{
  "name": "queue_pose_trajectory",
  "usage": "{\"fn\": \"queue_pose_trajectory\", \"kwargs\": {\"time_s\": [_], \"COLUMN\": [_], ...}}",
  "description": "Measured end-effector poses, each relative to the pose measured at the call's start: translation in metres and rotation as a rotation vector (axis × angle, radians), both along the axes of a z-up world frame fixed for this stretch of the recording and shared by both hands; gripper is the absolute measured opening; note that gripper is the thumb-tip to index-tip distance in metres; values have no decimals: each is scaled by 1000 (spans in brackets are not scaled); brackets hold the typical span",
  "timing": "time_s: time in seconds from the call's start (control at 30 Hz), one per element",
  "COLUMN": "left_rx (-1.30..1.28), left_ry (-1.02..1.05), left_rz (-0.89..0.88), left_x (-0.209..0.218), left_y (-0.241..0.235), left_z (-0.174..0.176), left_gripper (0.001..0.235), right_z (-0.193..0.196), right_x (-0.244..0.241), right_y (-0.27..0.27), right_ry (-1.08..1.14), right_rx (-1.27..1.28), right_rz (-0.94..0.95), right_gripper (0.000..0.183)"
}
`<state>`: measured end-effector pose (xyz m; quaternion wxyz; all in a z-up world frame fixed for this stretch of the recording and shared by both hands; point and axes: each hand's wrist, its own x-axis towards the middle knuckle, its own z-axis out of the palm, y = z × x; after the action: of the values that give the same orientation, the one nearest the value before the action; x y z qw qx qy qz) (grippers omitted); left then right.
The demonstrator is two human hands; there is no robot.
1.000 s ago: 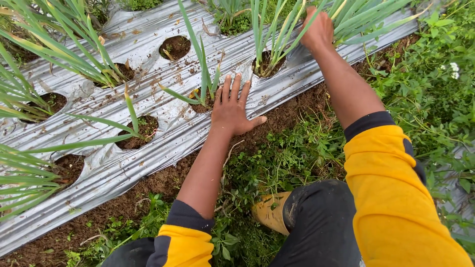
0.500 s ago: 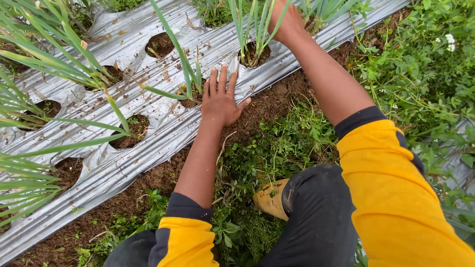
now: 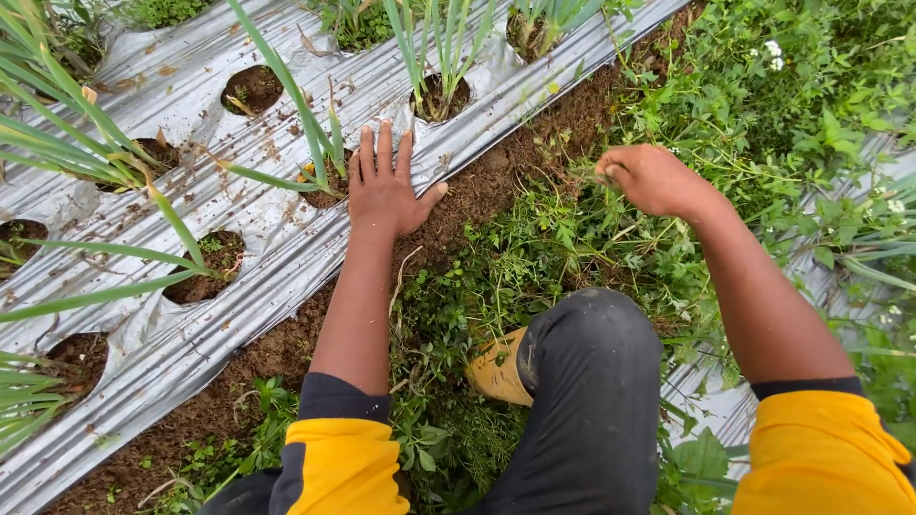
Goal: Pulling weeds from the soil around onion plants in a field
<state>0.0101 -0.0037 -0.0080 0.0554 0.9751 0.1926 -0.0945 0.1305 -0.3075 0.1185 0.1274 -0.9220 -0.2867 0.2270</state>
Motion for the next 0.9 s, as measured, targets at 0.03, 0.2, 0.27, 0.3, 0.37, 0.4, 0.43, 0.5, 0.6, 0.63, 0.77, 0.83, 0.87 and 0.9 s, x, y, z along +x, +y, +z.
{"fn": "queue_pose_trajectory", "kwargs": {"time_s": [0.03, 0.2, 0.27, 0.3, 0.37, 0.4, 0.43, 0.5, 0.6, 0.63, 0.77, 0.83, 0.87, 0.9], "left_rx": [-6, -26, -31, -34, -39, -42, -42, -47, -52, -49, -49, -48, -42, -40], "left_ry": [-2, 113, 117, 123, 124, 124, 125, 123, 113, 118, 113, 111, 113, 115], "left_rz": [-6, -10, -8, 3, 5, 7, 7, 9, 14, 15, 24, 30, 21, 13], "left_x": [-1, 2, 3, 2, 2, 2, 2, 1, 1, 2, 2, 2, 2, 1], "left_y": [1, -1, -3, -2, -3, -3, -4, -5, -5, -6, -7, -7, -6, -6], "left_z": [-2, 11, 13, 13, 15, 17, 18, 20, 20, 20, 21, 23, 23, 22], "left_gripper": [97, 116, 117, 119, 119, 119, 119, 118, 119, 119, 117, 116, 117, 117], "right_z": [-13, -60, -46, -39, -15, -3, 5, 20, 26, 9, -44, -66, -80, -95], "right_x": [5, 33, 27, 24, 14, 10, 6, -3, -8, 7, 57, 84, 101, 118], "right_y": [-26, -141, -139, -136, -110, -97, -78, -39, 20, 38, 115, 145, 155, 164], "right_ry": [-2, 138, 91, 43, 19, -5, -4, -22, -62, -57, -145, -167, -249, -331], "right_rx": [-6, -659, -688, -714, -666, -617, -616, -276, 22, 25, 232, 203, 218, 230], "right_rz": [-6, -178, -252, -319, -351, -384, -383, -371, -284, -284, -229, -289, -309, -325], "right_gripper": [29, 47, 55, 67, 66, 66, 66, 49, 52, 52, 66, 75, 80, 88]}}
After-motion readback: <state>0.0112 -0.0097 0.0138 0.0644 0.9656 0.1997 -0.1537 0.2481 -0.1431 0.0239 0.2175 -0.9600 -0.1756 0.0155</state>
